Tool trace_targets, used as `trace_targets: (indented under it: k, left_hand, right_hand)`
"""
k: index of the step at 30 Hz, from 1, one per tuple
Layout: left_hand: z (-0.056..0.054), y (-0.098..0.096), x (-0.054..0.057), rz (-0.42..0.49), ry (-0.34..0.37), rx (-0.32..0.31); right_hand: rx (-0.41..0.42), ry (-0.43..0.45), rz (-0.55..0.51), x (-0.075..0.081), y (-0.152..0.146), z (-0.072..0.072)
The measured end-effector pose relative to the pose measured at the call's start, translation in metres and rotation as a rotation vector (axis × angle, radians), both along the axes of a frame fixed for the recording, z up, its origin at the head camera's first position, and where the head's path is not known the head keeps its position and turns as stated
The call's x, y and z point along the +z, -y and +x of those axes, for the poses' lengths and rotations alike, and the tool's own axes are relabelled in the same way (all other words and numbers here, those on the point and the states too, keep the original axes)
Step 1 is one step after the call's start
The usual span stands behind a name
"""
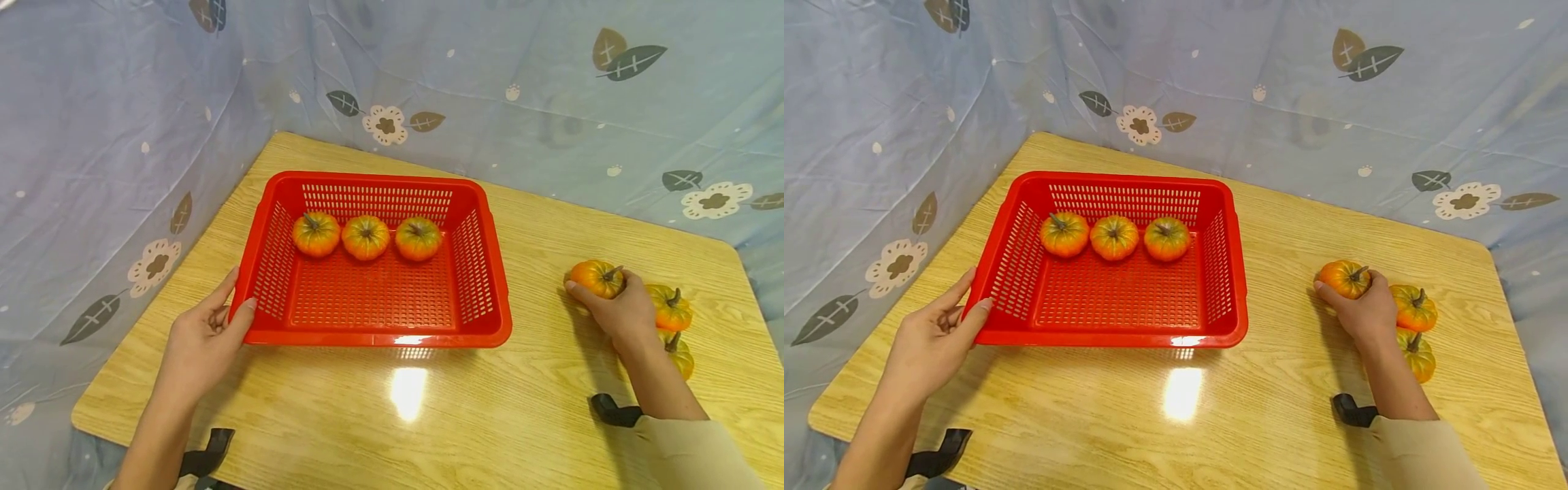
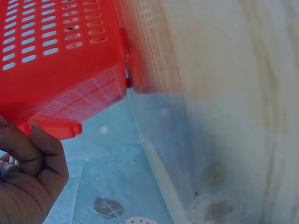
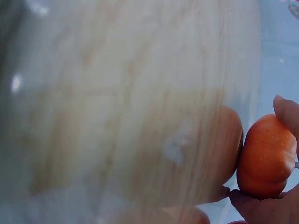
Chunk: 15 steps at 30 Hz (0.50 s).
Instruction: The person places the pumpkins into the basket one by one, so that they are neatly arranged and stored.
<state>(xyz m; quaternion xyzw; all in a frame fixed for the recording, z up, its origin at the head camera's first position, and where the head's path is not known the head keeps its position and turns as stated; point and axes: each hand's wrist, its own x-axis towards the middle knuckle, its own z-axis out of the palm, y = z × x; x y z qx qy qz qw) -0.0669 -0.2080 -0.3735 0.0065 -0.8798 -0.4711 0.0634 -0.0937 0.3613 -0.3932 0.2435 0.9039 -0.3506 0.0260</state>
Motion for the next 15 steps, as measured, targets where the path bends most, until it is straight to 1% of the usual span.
trace_targets:
  k: [8,15]
  left_hand:
    - [0.0015,0.0002,0.0006,0.003,-0.013,-0.016]
    - [0.0024,0.0001,0.0001,0.011,-0.005,-0.020]
  right_hand:
    - [-0.023,0.017,0.019,0.0011,0.0021,-0.0014]
    - [-0.033,0.035,0.022,0.0044,0.0055,-0.0024]
